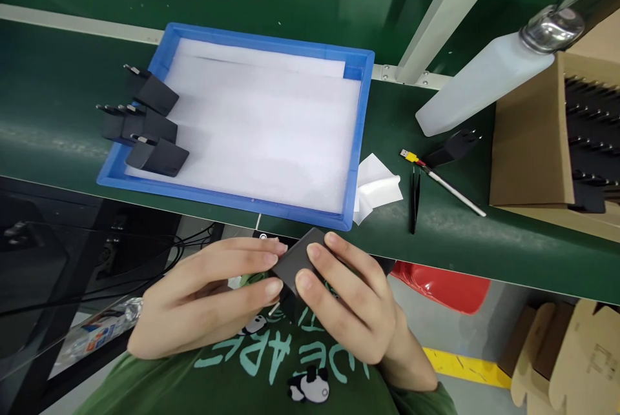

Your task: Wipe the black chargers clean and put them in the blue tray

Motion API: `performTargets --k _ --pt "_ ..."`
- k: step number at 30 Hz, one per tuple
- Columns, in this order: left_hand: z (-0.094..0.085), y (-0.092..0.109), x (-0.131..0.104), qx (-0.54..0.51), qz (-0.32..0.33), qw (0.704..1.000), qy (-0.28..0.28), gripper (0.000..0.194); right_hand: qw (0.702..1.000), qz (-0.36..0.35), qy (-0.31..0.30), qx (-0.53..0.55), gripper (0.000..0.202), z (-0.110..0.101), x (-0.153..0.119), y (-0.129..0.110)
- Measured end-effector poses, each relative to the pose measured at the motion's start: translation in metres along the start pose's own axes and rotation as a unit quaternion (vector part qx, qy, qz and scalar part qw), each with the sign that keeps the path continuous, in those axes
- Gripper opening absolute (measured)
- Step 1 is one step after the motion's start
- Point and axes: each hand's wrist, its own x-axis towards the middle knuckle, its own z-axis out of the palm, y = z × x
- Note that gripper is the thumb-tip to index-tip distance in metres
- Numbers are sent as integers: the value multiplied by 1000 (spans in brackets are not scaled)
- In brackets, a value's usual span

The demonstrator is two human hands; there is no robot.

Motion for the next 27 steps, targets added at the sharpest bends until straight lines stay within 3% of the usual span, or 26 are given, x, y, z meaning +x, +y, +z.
performTargets --k 14,19,27 --pt "-7 -2 13 42 14 999 -21 14 1000 -2 -6 3 43 0 0 4" --pt "-3 -5 8 17 26 999 12 15 1000 3 0 6 45 1 -1 3" --pt "-4 -3 8 16 9 1000 13 16 999 -11 -19 25 48 0 4 6"
